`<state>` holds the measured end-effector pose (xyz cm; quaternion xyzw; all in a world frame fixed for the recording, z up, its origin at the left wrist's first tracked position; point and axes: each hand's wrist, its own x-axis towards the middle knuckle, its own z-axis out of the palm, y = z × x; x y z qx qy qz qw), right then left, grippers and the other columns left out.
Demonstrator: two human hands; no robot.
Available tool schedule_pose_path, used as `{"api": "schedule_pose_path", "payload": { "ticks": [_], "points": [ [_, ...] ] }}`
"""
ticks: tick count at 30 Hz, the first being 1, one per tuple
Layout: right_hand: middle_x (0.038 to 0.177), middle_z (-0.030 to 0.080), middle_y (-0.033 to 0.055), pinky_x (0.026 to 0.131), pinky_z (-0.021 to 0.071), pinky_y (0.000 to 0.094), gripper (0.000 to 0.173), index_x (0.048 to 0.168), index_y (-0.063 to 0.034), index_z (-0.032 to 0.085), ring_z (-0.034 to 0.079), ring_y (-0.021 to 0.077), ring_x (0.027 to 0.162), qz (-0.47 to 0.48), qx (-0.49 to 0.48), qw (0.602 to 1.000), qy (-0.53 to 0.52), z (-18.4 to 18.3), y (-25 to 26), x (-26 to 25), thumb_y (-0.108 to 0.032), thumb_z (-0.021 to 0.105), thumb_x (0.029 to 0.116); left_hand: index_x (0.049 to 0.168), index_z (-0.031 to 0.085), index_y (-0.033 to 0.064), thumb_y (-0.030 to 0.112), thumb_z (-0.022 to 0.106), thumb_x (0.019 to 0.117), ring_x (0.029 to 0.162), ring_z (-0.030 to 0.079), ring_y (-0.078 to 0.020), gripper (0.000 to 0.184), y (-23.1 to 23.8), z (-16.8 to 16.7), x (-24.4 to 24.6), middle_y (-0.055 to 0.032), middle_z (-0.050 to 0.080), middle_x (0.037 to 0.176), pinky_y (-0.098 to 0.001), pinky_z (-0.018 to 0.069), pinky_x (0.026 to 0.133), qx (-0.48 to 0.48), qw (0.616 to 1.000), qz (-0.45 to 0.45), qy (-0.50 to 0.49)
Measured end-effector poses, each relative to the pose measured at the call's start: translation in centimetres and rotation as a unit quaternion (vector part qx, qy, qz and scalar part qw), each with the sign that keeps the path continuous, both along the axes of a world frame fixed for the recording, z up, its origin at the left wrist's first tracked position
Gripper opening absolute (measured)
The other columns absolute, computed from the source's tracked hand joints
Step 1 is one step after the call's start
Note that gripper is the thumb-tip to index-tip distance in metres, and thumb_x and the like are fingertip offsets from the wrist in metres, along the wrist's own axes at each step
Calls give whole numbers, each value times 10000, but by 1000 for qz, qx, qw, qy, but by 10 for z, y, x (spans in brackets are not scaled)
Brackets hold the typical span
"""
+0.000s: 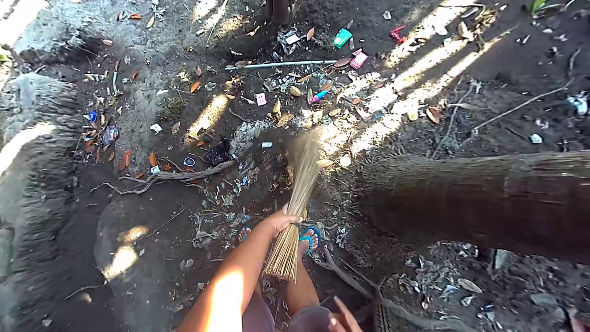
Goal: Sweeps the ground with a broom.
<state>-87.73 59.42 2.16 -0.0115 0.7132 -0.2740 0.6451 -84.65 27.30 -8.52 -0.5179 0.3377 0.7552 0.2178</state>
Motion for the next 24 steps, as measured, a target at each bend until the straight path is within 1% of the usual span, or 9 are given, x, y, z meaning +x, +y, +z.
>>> {"api": "schedule_pose_path", "payload": {
  "ticks": [3, 6, 7, 9, 11, 15, 17, 20, 24],
  "points": [
    [1471, 486, 272, 1006, 533, 507, 795, 1638, -33, 81, 599, 342, 1254, -136, -77, 987, 34, -8, -31, -22, -348, 488, 1032, 1651, 65, 149, 39, 599, 950, 914, 688, -207, 889, 28, 47, -17, -195, 629, 1229, -389, 593, 809, 32, 992, 60, 107],
    [1593, 398, 151, 1072, 517, 419, 1037, 1652, -103, 35, 527, 216, 1369, -242, -156, 958, 15, -6, -84, -47, -659, 535, 934, 1629, 114, 70, 74, 590, 945, 1110, 662, -167, 833, 72, 98, -32, -188, 578, 1374, -355, 556, 972, -2, 982, 90, 166],
    [1541, 470, 109, 1048, 535, 351, 1006, 1643, -92, 78, 575, 143, 1302, -273, -172, 946, -2, 0, -102, -54, -630, 555, 940, 1625, 151, 37, 140, 560, 984, 1239, 608, -150, 767, 85, 106, -35, -187, 525, 1467, -337, 501, 1070, -58, 979, 80, 179],
    [1315, 640, 114, 909, 598, 313, 810, 1622, -81, 154, 689, 115, 1072, -305, -157, 939, -28, 12, -126, -72, -399, 535, 982, 1622, 219, -17, 311, 349, 1074, 1533, 325, -205, 651, 102, 103, -33, -201, 318, 1656, -401, 224, 1283, -232, 956, -8, 181],
    [1286, 636, 144, 884, 598, 328, 772, 1643, -123, 89, 698, 145, 1019, -259, -121, 956, -73, 21, -127, -92, -230, 525, 1015, 1612, 266, -22, 348, 214, 1092, 1594, 154, -332, 640, 118, 103, -17, -226, 202, 1697, -578, 65, 1288, -340, 921, -124, 144],
    [1065, 670, 148, 746, 603, 419, 580, 1583, -161, 269, 692, 243, 839, -118, 3, 966, -230, 33, -87, -115, -256, 507, 1063, 1605, 255, -49, 357, 284, 1087, 1573, 206, -378, 659, 161, 122, 50, -260, 232, 1677, -600, 145, 1268, -321, 928, -173, 73],
    [1202, 649, 178, 816, 590, 452, 652, 1611, -186, 255, 687, 279, 950, -50, 64, 961, -265, 30, -54, -110, -292, 562, 1045, 1603, 287, -26, 378, 419, 1068, 1560, 234, -398, 683, 162, 116, 81, -256, 265, 1666, -622, 164, 1256, -293, 933, -207, -5],
    [1504, 495, 201, 1055, 496, 507, 829, 1640, -163, 196, 576, 321, 1292, 10, 139, 966, -219, 9, -10, -105, -321, 678, 984, 1601, 321, 13, 389, 545, 1037, 1545, 260, -419, 714, 137, 103, 114, -251, 291, 1656, -648, 183, 1240, -268, 917, -271, -115],
    [1582, 395, 219, 1068, 473, 546, 907, 1660, -195, 75, 547, 364, 1322, -17, 131, 988, -75, 3, 2, -136, -259, 679, 987, 1620, 311, 78, 409, 556, 1031, 1560, 243, -376, 719, 105, 97, 135, -202, 268, 1679, -635, 164, 1247, -273, 889, -320, -183]
  ]
}}
